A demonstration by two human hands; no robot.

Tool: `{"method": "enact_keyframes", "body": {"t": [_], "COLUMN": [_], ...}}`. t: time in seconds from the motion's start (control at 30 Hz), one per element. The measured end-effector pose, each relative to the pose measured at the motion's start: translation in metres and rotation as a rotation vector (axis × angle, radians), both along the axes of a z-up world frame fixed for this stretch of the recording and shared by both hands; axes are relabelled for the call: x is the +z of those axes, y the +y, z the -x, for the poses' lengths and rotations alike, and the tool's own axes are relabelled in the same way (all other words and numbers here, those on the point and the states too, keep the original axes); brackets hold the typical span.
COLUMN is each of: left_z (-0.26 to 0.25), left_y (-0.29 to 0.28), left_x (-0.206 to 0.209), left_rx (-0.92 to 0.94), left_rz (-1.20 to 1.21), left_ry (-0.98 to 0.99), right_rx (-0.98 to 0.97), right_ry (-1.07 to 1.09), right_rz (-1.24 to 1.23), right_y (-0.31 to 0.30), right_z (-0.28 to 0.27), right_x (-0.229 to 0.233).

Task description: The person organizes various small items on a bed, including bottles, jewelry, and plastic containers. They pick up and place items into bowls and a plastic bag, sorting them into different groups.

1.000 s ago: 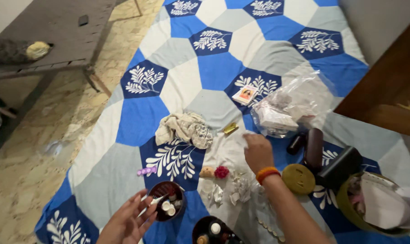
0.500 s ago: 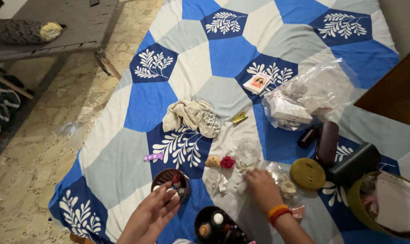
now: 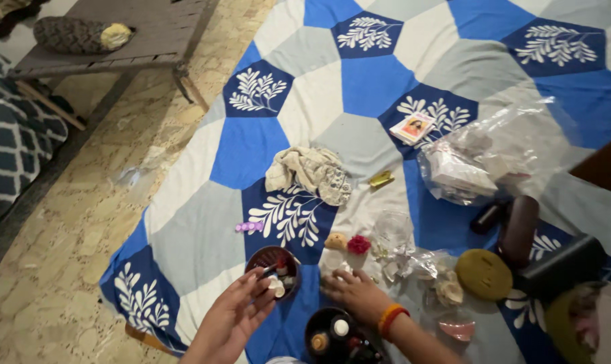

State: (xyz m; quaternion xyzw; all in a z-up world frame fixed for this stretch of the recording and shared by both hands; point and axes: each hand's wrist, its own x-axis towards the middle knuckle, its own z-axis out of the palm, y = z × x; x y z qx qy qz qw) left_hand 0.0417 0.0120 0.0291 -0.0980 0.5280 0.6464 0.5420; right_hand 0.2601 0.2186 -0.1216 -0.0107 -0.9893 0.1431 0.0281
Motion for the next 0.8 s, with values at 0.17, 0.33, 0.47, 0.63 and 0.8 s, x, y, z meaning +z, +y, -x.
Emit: {"method": "enact_keyframes", "body": {"t": [0.17, 0.33, 0.47, 0.63, 0.8], "left_z": [0.021, 0.031, 0.025, 0.016, 0.038], "left_y": [-0.044, -0.077, -0.079, -0.065, -0.082], "left_x": [-0.024, -0.048, -0.056, -0.046, -0.053], "left_rx": [0.094, 0.157, 0.156, 0.136, 0.154], "left_rz": [-0.046, -0.024, 0.0, 0.025, -0.002], "left_ry": [0.026, -0.001, -0.047, -0.031, -0.007], "right_rx": [-0.114, -0.439, -0.506, -0.48, -0.798], "right_ry": [-0.097, 0.034, 0.354, 0.408, -0.154], "right_rz": [-0.123, -0.182, 0.06, 0.165, 0.105], "right_y": [0.037, 0.072, 0.067, 0.065, 0.096], "right_z": [-0.008, -0.035, -0.007, 0.04, 0.032], "right_x": [-0.021, 0.012, 0.041, 0.045, 0.034]}}
